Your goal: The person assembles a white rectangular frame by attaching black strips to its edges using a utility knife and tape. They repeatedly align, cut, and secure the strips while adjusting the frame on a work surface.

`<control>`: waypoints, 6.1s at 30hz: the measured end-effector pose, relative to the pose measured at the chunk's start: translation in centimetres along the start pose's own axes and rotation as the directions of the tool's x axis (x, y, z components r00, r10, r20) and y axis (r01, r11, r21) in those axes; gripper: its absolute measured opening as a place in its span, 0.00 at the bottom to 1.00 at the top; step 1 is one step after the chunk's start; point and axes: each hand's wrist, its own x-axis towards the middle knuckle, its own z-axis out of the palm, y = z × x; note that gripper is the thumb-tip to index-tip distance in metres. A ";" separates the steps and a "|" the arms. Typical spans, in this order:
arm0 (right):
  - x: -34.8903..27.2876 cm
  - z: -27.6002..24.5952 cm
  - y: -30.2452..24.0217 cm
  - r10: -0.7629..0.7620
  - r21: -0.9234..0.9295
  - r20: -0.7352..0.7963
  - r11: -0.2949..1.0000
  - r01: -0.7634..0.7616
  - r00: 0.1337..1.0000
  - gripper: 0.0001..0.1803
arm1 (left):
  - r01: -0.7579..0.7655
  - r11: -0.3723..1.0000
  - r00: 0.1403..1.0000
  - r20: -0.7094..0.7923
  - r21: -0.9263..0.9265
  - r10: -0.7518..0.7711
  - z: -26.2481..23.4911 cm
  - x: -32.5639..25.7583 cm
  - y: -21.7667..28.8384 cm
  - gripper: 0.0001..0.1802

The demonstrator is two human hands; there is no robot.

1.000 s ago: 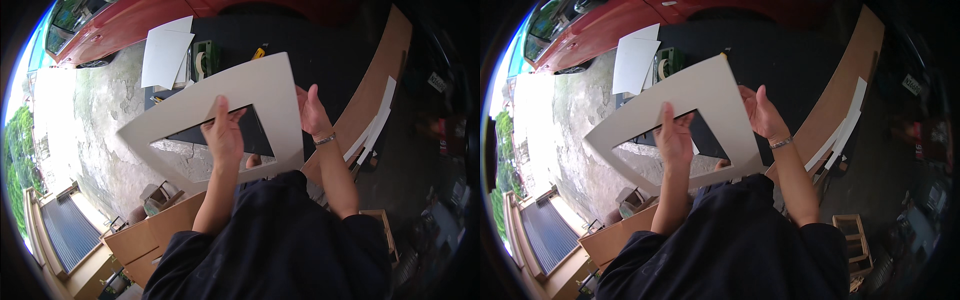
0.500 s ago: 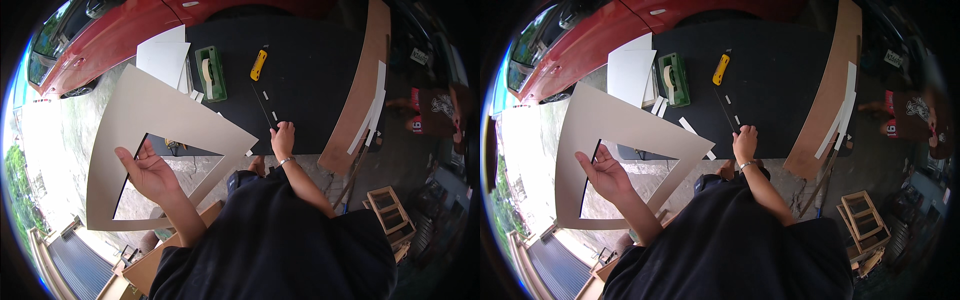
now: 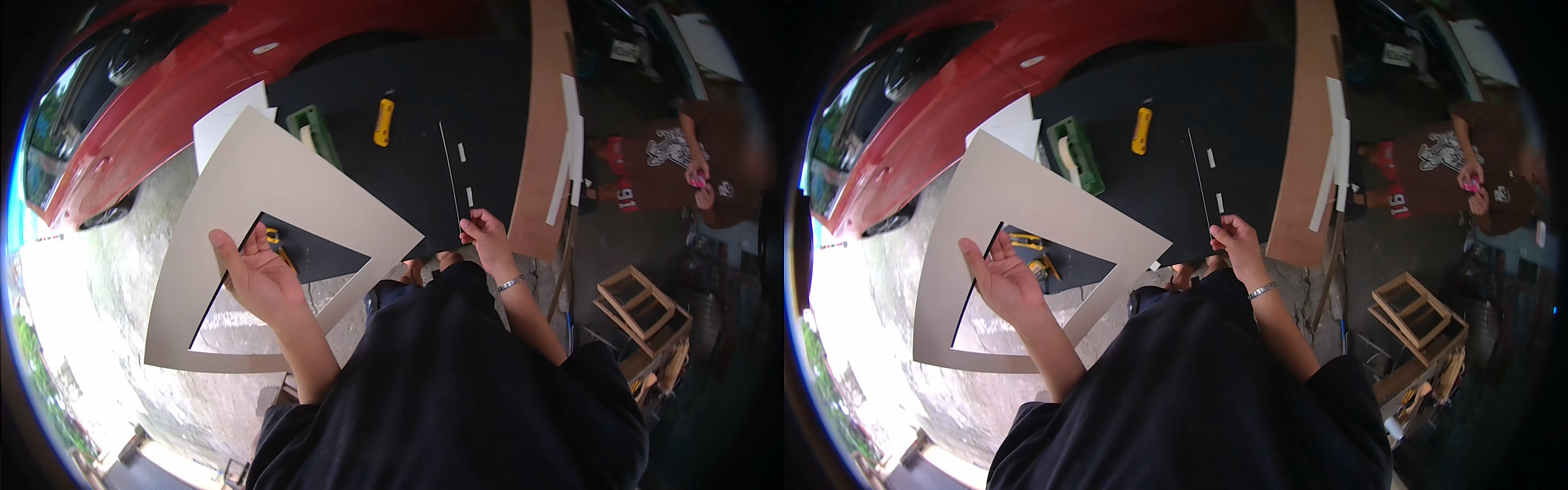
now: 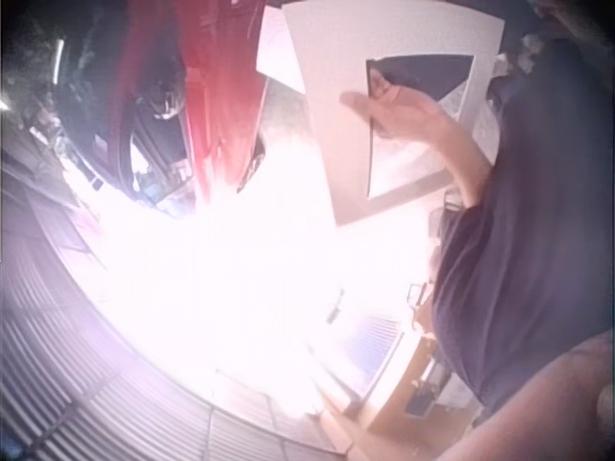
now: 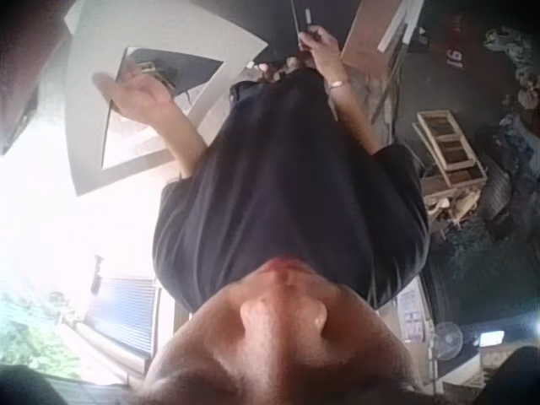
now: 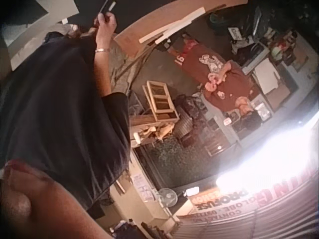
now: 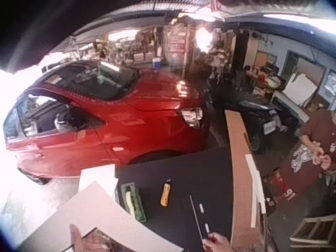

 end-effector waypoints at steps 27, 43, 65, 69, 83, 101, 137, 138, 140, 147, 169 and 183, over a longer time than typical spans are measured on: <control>-6.9 -5.8 -12.4 -0.247 0.130 0.062 0.963 0.237 0.967 0.13 | 0.019 1.000 1.000 -0.021 0.004 -0.019 5.7 -9.3 -3.0 0.19; -1.1 -19.5 -1.6 -0.024 -0.088 0.082 0.996 0.031 0.996 0.11 | 0.051 0.993 0.997 0.050 0.102 -0.057 8.4 -21.0 -8.5 0.13; -0.1 -16.1 -7.6 -0.280 -0.041 0.617 0.922 0.385 0.735 0.41 | 0.144 0.976 0.984 0.085 0.166 -0.159 11.4 -24.3 -12.0 0.15; -0.6 -14.1 -7.1 -0.144 -0.059 0.639 0.970 0.234 0.756 0.34 | 0.174 0.969 0.969 0.144 0.176 -0.200 11.8 -24.2 -12.3 0.12; -0.5 -11.8 -3.1 -0.174 0.275 0.440 0.960 0.052 0.881 0.26 | 0.195 0.980 0.965 0.173 0.038 -0.199 9.7 -19.2 -13.5 0.14; -5.6 2.8 -2.1 -0.134 0.163 0.334 0.983 0.083 0.933 0.20 | 0.146 0.989 0.984 0.107 -0.022 -0.143 -2.1 -4.6 -8.6 0.12; 5.0 6.3 15.7 -0.272 -0.781 0.621 -0.135 0.610 0.735 0.04 | -0.423 0.882 0.872 -0.171 0.207 0.458 -9.8 -1.3 5.9 0.15; 5.3 6.0 15.8 -0.298 -0.800 0.588 -0.074 0.596 0.752 0.04 | -0.418 0.884 0.871 -0.182 0.210 0.456 -9.8 -1.1 5.7 0.15; 5.0 5.8 14.8 -0.349 -0.846 0.427 0.173 0.505 0.834 0.04 | -0.426 0.880 0.864 -0.192 0.212 0.465 -10.1 -0.7 5.9 0.15; -0.7 1.4 3.9 -0.066 -0.241 0.263 0.961 0.132 0.963 0.07 | -0.464 0.868 0.833 -0.246 0.175 0.495 -10.2 0.6 6.1 0.15; -10.9 5.2 -12.7 -0.598 0.107 0.122 0.801 0.588 0.792 0.03 | -0.386 0.919 0.896 -0.208 0.077 0.393 -4.6 -0.2 5.3 0.19; -15.0 6.8 -16.5 -0.386 0.494 0.317 0.847 0.196 0.867 0.10 | -0.330 0.944 0.939 -0.101 0.002 0.329 -1.9 -2.2 5.3 0.20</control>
